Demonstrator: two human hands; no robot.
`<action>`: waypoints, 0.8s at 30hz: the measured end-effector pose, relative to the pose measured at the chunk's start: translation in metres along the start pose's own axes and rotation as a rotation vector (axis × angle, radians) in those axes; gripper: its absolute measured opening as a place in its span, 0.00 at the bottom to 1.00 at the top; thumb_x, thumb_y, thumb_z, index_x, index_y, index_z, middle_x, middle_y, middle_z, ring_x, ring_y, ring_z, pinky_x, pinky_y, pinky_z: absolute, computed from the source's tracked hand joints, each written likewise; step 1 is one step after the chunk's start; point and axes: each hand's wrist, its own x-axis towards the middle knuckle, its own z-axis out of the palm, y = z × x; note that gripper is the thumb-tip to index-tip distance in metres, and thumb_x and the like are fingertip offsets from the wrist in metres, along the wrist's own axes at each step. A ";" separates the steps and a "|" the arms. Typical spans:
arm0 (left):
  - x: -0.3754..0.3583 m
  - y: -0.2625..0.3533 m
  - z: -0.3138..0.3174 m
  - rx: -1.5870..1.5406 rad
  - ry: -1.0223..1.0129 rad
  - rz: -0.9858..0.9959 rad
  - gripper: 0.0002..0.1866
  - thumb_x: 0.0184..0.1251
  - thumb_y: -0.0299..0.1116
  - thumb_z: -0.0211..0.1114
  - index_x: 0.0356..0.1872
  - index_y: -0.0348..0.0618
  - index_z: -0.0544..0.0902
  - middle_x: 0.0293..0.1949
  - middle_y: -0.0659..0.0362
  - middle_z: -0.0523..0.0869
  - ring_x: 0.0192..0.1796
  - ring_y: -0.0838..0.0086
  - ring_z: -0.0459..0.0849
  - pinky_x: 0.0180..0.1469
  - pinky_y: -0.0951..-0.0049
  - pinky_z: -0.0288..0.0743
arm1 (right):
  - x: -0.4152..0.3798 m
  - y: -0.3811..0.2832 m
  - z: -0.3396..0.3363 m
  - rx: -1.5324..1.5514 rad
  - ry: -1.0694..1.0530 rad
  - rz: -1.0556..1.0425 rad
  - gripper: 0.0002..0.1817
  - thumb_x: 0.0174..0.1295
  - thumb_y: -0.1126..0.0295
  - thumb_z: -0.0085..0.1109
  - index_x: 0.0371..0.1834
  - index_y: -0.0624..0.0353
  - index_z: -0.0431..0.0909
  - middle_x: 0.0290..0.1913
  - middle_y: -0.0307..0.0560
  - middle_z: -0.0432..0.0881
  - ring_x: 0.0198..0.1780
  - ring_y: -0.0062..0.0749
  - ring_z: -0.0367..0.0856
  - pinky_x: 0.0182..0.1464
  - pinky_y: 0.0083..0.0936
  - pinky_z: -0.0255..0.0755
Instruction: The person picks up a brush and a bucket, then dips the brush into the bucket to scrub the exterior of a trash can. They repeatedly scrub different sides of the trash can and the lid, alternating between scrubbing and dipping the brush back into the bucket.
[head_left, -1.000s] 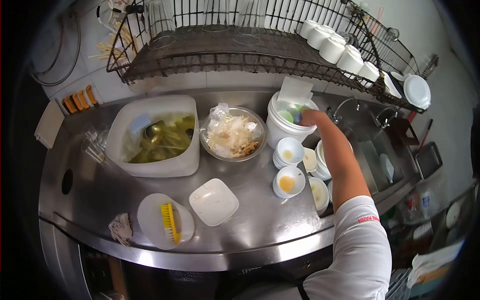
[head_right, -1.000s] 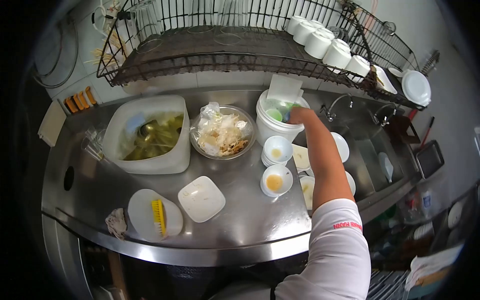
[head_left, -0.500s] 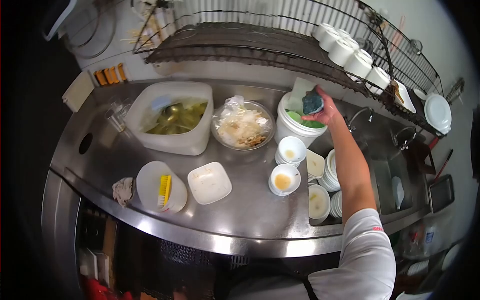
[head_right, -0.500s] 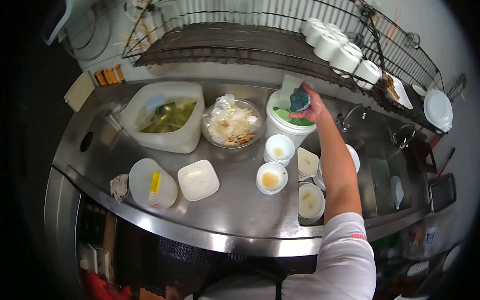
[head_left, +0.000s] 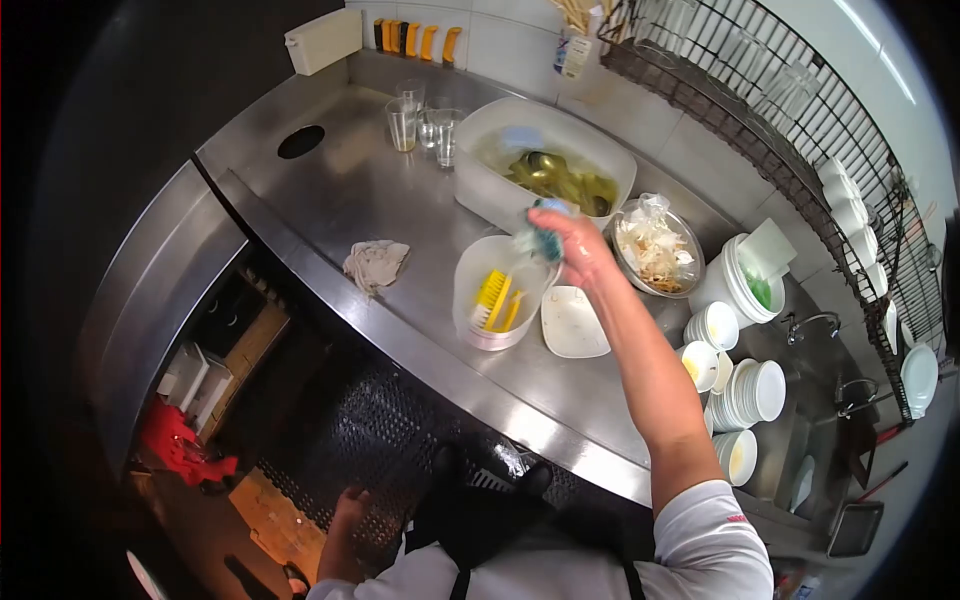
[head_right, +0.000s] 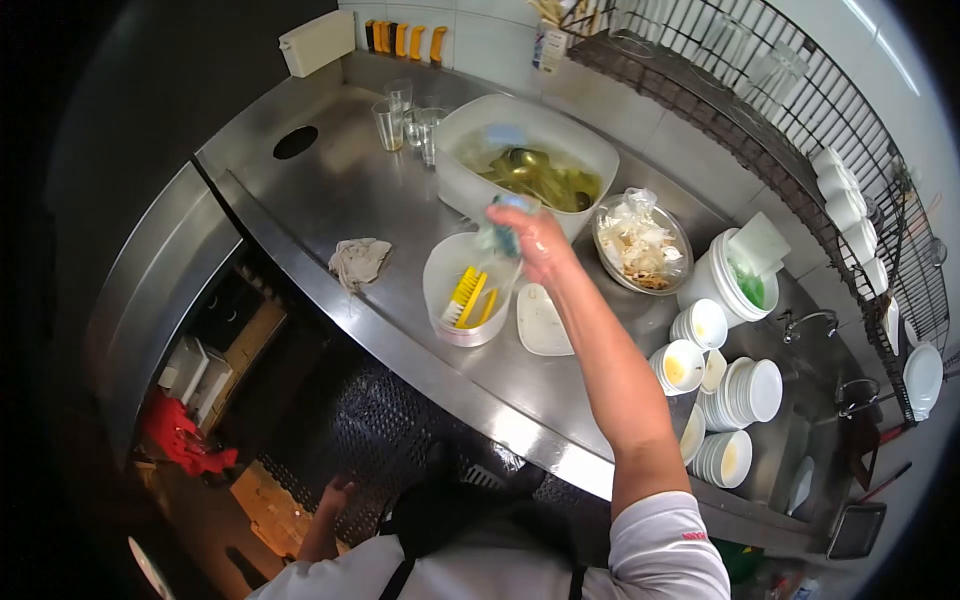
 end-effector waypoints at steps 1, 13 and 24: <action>0.016 -0.029 -0.004 -0.031 -0.033 -0.044 0.27 0.66 0.40 0.68 0.62 0.36 0.76 0.51 0.49 0.85 0.45 0.60 0.85 0.55 0.63 0.78 | 0.000 0.013 0.008 -0.125 0.017 -0.028 0.13 0.58 0.63 0.71 0.39 0.57 0.79 0.36 0.41 0.84 0.33 0.26 0.81 0.31 0.30 0.76; 0.074 -0.146 -0.004 -0.055 -0.064 0.056 0.28 0.67 0.41 0.67 0.63 0.36 0.74 0.51 0.49 0.85 0.45 0.62 0.85 0.43 0.65 0.79 | 0.002 0.052 0.071 -0.601 0.309 -0.217 0.19 0.66 0.55 0.64 0.33 0.63 0.79 0.28 0.39 0.80 0.30 0.22 0.74 0.34 0.25 0.70; 0.056 0.007 0.038 -0.308 0.010 0.058 0.24 0.68 0.44 0.66 0.53 0.32 0.80 0.50 0.47 0.86 0.52 0.59 0.84 0.54 0.65 0.76 | -0.010 0.047 0.026 -0.299 0.069 -0.086 0.22 0.64 0.50 0.66 0.48 0.54 0.73 0.35 0.40 0.79 0.33 0.25 0.81 0.31 0.25 0.76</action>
